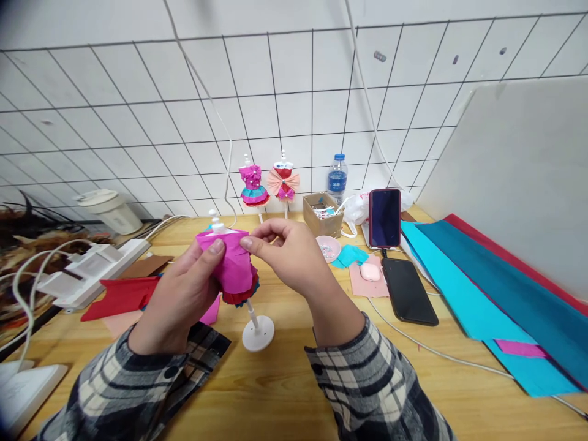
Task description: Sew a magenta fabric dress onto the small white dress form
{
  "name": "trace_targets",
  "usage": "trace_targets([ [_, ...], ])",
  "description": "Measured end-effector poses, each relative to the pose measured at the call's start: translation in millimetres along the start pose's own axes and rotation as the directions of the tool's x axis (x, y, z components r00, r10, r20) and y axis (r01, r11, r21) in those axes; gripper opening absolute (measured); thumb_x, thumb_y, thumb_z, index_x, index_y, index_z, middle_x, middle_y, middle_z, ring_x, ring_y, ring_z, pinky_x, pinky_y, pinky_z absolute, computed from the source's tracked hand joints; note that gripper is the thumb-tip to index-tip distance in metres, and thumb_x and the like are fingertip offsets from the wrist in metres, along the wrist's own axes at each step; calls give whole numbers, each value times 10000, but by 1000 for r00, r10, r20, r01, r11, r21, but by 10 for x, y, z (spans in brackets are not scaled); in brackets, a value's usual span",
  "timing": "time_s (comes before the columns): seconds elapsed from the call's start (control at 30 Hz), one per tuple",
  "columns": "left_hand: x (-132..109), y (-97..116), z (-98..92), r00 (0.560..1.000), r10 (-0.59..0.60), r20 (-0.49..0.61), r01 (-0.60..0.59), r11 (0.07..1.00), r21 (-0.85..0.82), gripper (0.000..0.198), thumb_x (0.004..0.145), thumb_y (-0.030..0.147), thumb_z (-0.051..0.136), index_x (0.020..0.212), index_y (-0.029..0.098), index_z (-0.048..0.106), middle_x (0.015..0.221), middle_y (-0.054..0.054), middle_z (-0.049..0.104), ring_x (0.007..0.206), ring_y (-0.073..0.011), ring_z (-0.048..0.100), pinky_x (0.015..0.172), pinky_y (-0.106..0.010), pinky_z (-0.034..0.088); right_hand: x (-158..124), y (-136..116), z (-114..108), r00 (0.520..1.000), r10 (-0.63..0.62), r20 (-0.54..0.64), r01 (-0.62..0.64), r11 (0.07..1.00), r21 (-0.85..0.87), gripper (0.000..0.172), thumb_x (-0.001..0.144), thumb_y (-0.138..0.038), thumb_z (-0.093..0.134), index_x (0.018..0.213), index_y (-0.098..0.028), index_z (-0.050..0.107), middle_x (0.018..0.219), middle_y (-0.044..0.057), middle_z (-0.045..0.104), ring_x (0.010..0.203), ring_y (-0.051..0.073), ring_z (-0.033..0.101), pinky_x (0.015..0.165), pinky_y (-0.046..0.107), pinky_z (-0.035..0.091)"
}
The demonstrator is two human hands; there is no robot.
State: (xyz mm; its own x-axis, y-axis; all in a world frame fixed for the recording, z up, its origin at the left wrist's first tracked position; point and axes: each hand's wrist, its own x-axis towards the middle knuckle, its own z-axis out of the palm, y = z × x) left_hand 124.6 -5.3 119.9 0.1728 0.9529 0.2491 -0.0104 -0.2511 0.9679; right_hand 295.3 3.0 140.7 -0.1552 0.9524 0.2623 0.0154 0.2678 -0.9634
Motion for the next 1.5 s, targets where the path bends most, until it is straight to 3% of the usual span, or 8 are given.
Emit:
trace_targets([
  [0.17, -7, 24, -36, 993, -55, 104, 69, 988, -140, 439, 792, 528, 664, 1089, 209, 606, 845, -30, 654, 725, -172, 591, 609, -285, 480, -2, -30, -38, 998, 27, 58, -27, 1000, 13, 284, 692, -440, 754, 715, -179, 645, 686, -8, 622, 631, 107, 538, 533, 224, 414],
  [0.3, -37, 92, -25, 984, -109, 140, 117, 992, -51, 354, 723, 417, 773, 954, 208, 604, 776, 6, 601, 647, -122, 538, 574, -247, 449, 13, -3, -89, 996, -12, 85, 14, 999, -30, 305, 659, -392, 799, 833, -188, 653, 726, -22, 600, 655, 105, 530, 571, 230, 430],
  [0.4, -45, 130, 20, 980, -146, 133, 150, 989, -16, 354, 716, 362, 787, 972, 214, 593, 783, 12, 591, 647, -115, 533, 576, -245, 447, 26, 19, -127, 996, -33, 83, 41, 995, -95, 288, 683, -368, 787, 875, -187, 673, 756, -12, 607, 672, 108, 531, 595, 238, 444],
  [0.73, -55, 131, 97, 995, -103, -2, 102, 989, 108, 484, 735, 373, 762, 1119, 206, 520, 911, -4, 620, 758, -141, 573, 647, -262, 469, 5, 1, -72, 997, 53, 65, -44, 990, -130, 365, 726, -501, 726, 906, -189, 670, 776, 12, 643, 640, 116, 553, 523, 228, 447],
  [0.93, -73, 91, 91, 995, -87, 48, 82, 992, 97, 615, 696, 463, 778, 1182, 209, 499, 871, -4, 618, 744, -162, 575, 617, -267, 459, 8, 26, -74, 999, 49, 5, -48, 991, -125, 374, 687, -503, 760, 859, -184, 667, 722, 3, 628, 620, 121, 550, 534, 249, 467],
  [1.03, -38, 62, 65, 995, -39, 97, 33, 998, 56, 557, 749, 576, 683, 1143, 204, 554, 883, -30, 637, 816, -197, 598, 657, -284, 473, 22, 50, -95, 999, 34, -20, -36, 993, -109, 352, 678, -479, 774, 834, -184, 663, 699, -2, 620, 616, 120, 549, 522, 241, 471],
  [1.17, 16, 33, 34, 990, -46, 131, 27, 990, 140, 421, 792, 491, 681, 1087, 201, 602, 930, -40, 664, 884, -215, 610, 726, -302, 482, 52, 77, -133, 997, 72, 28, -72, 997, -19, 330, 652, -410, 803, 847, -184, 663, 723, -4, 630, 629, 114, 564, 514, 222, 485],
  [1.5, -5, -61, 115, 978, -8, 208, -36, 977, 209, 480, 835, 493, 626, 1205, 195, 561, 1080, -75, 658, 1002, -242, 600, 816, -347, 501, 36, 43, -262, 982, 152, 116, -145, 987, -73, 372, 684, -394, 777, 979, -178, 705, 857, 41, 694, 714, 136, 614, 535, 224, 515],
])
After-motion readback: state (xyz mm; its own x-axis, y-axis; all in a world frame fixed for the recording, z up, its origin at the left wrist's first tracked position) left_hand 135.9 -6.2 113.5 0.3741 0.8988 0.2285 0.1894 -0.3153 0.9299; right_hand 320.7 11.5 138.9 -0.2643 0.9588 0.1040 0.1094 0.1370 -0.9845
